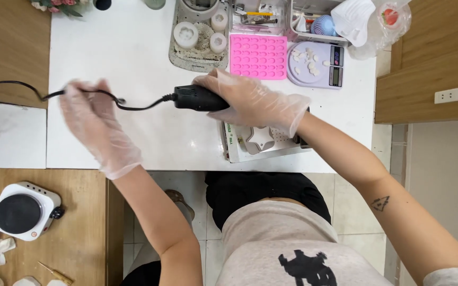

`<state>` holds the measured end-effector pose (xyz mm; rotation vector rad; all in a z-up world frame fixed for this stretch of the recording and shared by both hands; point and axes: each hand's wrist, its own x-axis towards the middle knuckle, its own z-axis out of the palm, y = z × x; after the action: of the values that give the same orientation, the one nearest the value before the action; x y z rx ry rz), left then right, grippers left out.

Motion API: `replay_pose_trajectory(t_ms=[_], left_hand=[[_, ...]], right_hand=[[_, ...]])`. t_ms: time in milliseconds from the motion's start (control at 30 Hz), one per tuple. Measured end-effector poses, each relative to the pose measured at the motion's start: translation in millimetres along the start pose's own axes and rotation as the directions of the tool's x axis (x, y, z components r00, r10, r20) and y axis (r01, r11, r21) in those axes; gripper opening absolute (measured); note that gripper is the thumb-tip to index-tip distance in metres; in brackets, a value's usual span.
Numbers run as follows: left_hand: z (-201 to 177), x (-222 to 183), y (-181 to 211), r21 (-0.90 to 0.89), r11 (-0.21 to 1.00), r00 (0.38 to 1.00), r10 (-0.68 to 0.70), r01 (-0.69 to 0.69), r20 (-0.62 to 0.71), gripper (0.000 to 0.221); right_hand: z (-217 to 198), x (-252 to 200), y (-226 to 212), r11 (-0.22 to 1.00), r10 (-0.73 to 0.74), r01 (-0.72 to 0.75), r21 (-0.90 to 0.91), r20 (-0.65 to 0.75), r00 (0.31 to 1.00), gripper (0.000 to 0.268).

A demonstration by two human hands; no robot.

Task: Melting and shaping small wax pieces into a star-shaped mold using a heat gun.

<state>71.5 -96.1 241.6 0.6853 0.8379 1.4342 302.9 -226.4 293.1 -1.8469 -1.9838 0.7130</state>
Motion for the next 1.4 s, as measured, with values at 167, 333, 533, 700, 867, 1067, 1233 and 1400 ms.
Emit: replay_pose_trajectory(t_ms=[167,333,533,700,867,1067,1233,1400], left_hand=[[-87,88,-10,-0.382,0.918,0.994,0.109,-0.107,-0.016,0.015],[-141,139,-20,-0.321,0.918,0.961,0.267,-0.232,0.068,0.014],[-121,154,-33,-0.41,0.908,0.99,0.126,-0.089,0.064,0.012],[-102,133,-50,-0.415,0.9,0.915,0.273,-0.134,0.297,0.024],[6,3,-24,-0.048,0.983,0.972,-0.168,0.178,0.166,0.097],[79,-134,-77,0.183,0.844,0.611,-0.499,0.505,0.615,0.077],[135,-188,-130,0.059,0.904,0.551,-0.309,0.424,0.775,0.061],[170,-183,-108,0.137,0.973,0.635,-0.224,0.184,0.74,0.035]], right_hand=[[-42,-51,42,0.959,-0.035,0.017,-0.283,-0.057,0.998,0.058],[-86,-113,58,0.939,0.01,-0.092,-0.332,-0.241,0.97,0.053],[-87,-150,69,0.904,0.029,-0.211,-0.372,-0.439,0.898,0.049],[-84,-164,87,0.81,-0.129,-0.325,-0.488,-0.689,0.713,0.046],[-74,-145,75,0.789,-0.156,-0.334,-0.516,-0.694,0.702,0.063],[-58,-125,72,0.894,-0.143,-0.184,-0.409,-0.649,0.747,0.066],[-59,-122,59,0.837,-0.23,-0.142,-0.529,-0.575,0.785,0.065],[-67,-137,42,0.77,-0.209,-0.234,-0.593,-0.582,0.786,0.057]])
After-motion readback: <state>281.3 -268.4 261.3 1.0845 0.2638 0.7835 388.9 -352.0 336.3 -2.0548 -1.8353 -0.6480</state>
